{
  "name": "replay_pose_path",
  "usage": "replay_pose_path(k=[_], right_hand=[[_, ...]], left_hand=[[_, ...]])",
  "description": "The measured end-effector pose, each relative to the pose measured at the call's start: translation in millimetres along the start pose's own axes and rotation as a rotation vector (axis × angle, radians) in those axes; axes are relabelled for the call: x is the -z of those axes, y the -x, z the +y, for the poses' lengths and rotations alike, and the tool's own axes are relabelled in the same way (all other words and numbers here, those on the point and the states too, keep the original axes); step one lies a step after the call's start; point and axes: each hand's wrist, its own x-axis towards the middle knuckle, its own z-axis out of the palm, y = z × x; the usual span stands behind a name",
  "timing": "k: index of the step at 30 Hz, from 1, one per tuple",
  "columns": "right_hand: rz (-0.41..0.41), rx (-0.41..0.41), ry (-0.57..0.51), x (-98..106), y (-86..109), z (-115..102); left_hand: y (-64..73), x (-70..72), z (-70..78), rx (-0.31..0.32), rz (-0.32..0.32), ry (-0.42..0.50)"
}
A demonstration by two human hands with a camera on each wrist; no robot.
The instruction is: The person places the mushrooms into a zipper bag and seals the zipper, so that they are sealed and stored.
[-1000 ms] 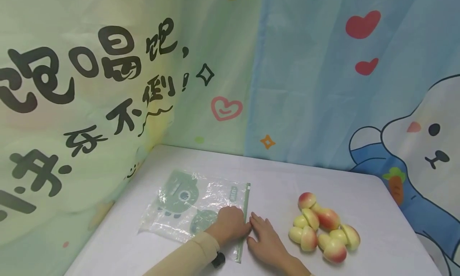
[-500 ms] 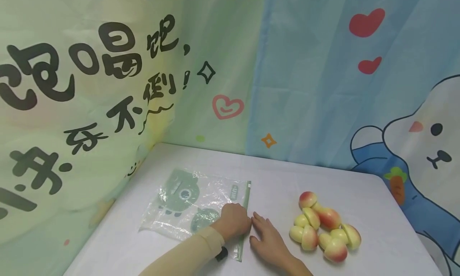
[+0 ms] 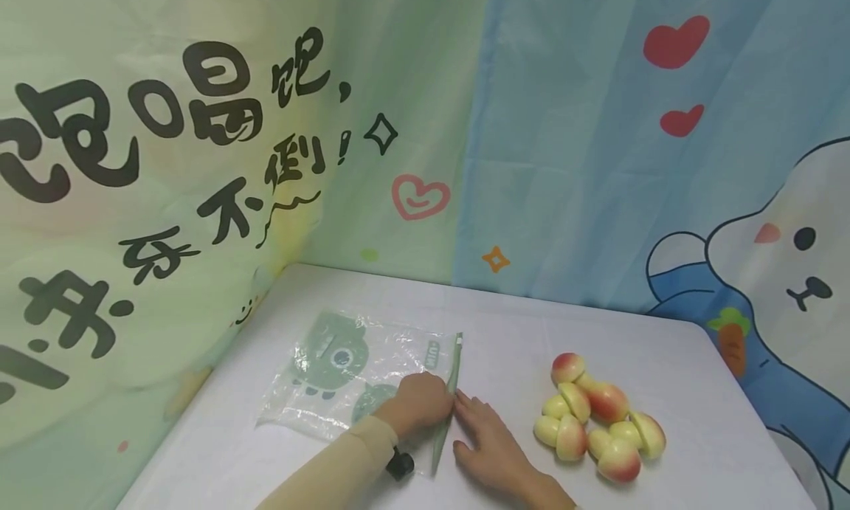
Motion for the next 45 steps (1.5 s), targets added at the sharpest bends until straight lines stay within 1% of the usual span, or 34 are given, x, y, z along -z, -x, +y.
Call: replay_pose_path(k=[2,3,6,8,11,14,18,22,26,29,32,36,39,41,43,45], right_hand=[[-0.032,0.019,0.014,-1.2,0.4,0.4],[-0.045,0.031,0.025,-1.7,0.4,0.3],[-0.078,0.059,0.051,-2.7,-0.2,-0.5],[-0.088,0.070,0.060,-2.6,-0.7,-1.5],[-0.104,0.044,0.031,-1.8,0.0,-1.8],[-0.111,0.005,-0.011,-0.5,1.9,-0.4],[-0.101,-0.030,-0.057,1.1,4.3,1.9],[-0.105,-0.042,-0.081,2.1,4.8,2.0],[-0.114,-0.038,-0.076,2.4,5.1,1.0],[-0.106,-0.035,-0.073,1.8,5.1,1.1],[-0.097,-0.032,-0.063,1.5,4.4,2.3],[-0.099,-0.039,-0.049,2.0,1.8,1.7],[-0.098,-0.036,-0.038,2.4,-0.4,-1.2],[-0.095,-0.014,-0.024,2.4,-1.9,-3.1],[-0.095,0.011,0.002,2.5,-3.0,-4.9],[-0.098,0.026,0.017,2.6,-3.9,-6.5]], left_hand=[[2.4,-1.4,-7.0,-0.001,0.014,0.126],[3.7,-2.0,-10.1,-0.008,0.016,0.173],[9.1,-2.8,-17.3,-0.027,0.051,0.294],[13.3,-2.2,-20.1,-0.020,0.084,0.370],[19.9,-0.1,-22.5,0.010,0.118,0.500],[25.5,4.9,-24.3,0.026,0.142,0.583],[30.7,17.1,-28.0,0.024,0.183,0.621],[36.2,34.6,-34.2,0.066,0.219,0.671],[42.7,52.5,-43.4,0.118,0.249,0.776],[47.1,59.9,-51.0,0.131,0.272,0.857],[50.9,59.9,-55.0,0.126,0.292,0.909],[52.4,51.8,-54.9,0.107,0.322,0.930],[50.2,44.3,-52.9,0.110,0.334,0.960],[47.7,40.0,-51.3,0.112,0.330,0.988],[44.4,36.4,-49.8,0.118,0.312,1.004],[41.1,33.9,-48.3,0.115,0.296,0.997]])
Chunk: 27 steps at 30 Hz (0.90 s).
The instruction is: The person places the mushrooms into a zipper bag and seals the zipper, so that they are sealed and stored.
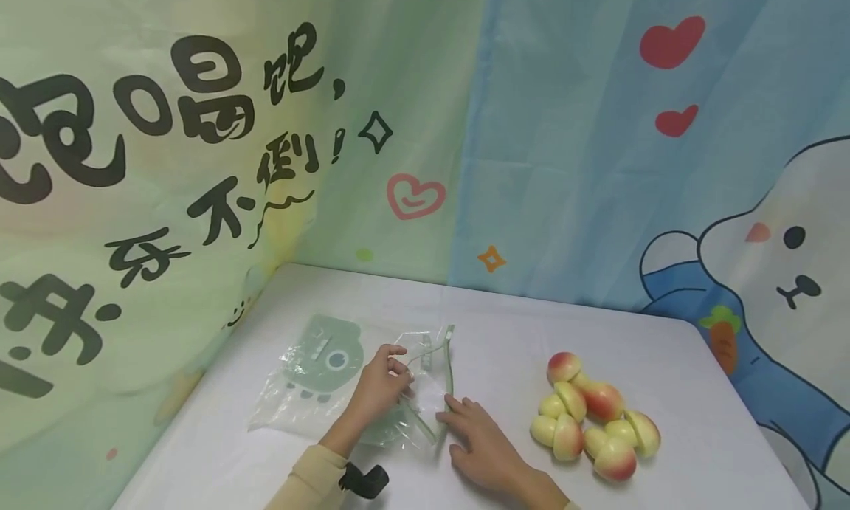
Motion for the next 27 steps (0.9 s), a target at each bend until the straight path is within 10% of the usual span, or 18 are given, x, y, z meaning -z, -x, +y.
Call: replay_pose_path(k=[10,20,27], right_hand=[[0.042,0.008,-0.018,8.3,-0.5,-10.2],[0.389,-0.081,0.037,48.8,33.0,-7.4],[0.449,-0.288,0.199,90.7,69.1,19.5]], left_hand=[[-4.2,-4.5,3.0,0.008,-0.016,-0.040],[3.9,-5.9,-9.8,0.044,-0.006,0.047],[0.5,-8.6,-0.6,0.043,-0.022,0.040]])
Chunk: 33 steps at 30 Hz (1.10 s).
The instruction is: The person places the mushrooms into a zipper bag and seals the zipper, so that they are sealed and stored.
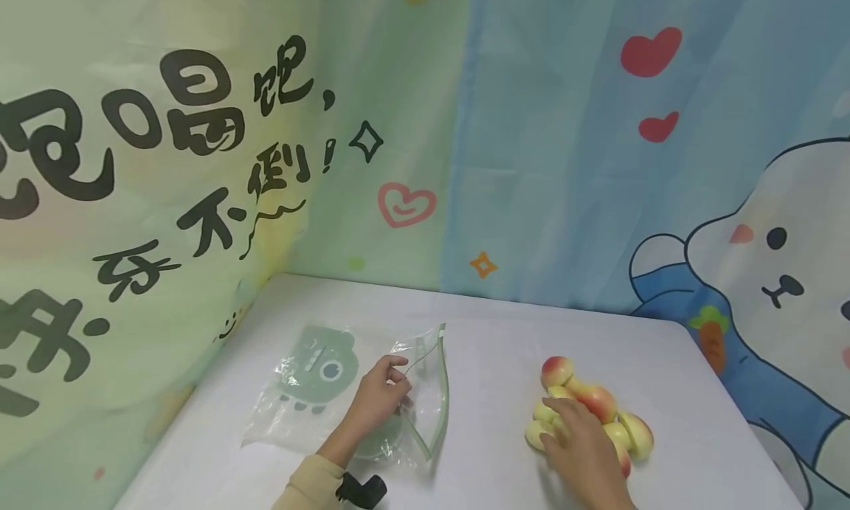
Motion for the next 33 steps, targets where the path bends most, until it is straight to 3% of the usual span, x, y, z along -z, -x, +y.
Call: replay_pose_path(k=[5,15,22,28,33], right_hand=[[-0.150,-0.116,0.041,6.6,5.8,15.5],[-0.165,-0.082,-0.025,-13.4,11.8,20.5],[-0.089,-0.057,-0.054,-30.7,13.6,19.4],[-0.207,-0.189,-0.112,-35.0,6.9,13.6],[-0.265,-0.201,-0.121,-38.0,4.7,9.4]], left_hand=[[0.1,0.9,2.0,0.012,0.001,-0.014],[0.5,1.6,-0.3,0.009,-0.011,-0.007],[1.4,0.6,-0.4,0.011,-0.016,0.000],[1.8,1.1,1.9,0.001,-0.017,0.000],[0.9,2.1,2.0,0.001,-0.021,-0.001]])
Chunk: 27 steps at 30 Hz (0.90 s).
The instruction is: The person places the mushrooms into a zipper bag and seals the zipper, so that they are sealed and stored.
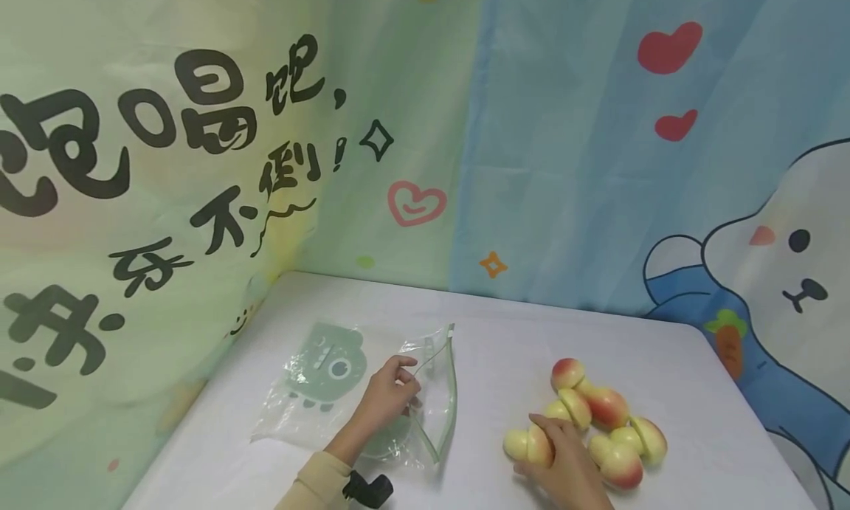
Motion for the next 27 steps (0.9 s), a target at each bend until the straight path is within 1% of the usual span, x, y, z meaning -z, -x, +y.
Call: replay_pose_path(k=[3,6,8,11,15,19,24,27], right_hand=[[0.026,0.014,-0.035,-3.0,-0.6,-1.5],[0.074,0.052,-0.122,-6.9,-3.5,-7.5],[0.107,0.091,-0.199,-10.5,-6.9,-15.5],[0.133,0.142,-0.329,-17.1,-13.7,-31.5],[0.141,0.193,-0.425,-28.3,-23.9,-51.4],[0.141,0.222,-0.432,-42.2,-33.1,-63.6],[0.152,0.225,-0.435,-57.2,-41.2,-70.5],[0.135,0.213,-0.433,-62.2,-42.8,-72.9]], left_hand=[[-1.2,-1.0,-1.1,-0.010,-0.012,0.008],[-1.4,-3.1,-2.4,-0.023,-0.032,0.016],[-0.6,-4.4,-2.8,-0.024,-0.046,0.014],[0.9,-5.5,-3.8,-0.024,-0.050,0.002],[4.0,-6.3,-2.5,-0.026,-0.033,-0.008],[6.6,-9.2,-1.0,-0.035,-0.005,-0.019],[8.7,-11.5,2.3,-0.043,0.014,-0.067],[10.1,-10.7,5.3,-0.064,0.016,-0.097]])
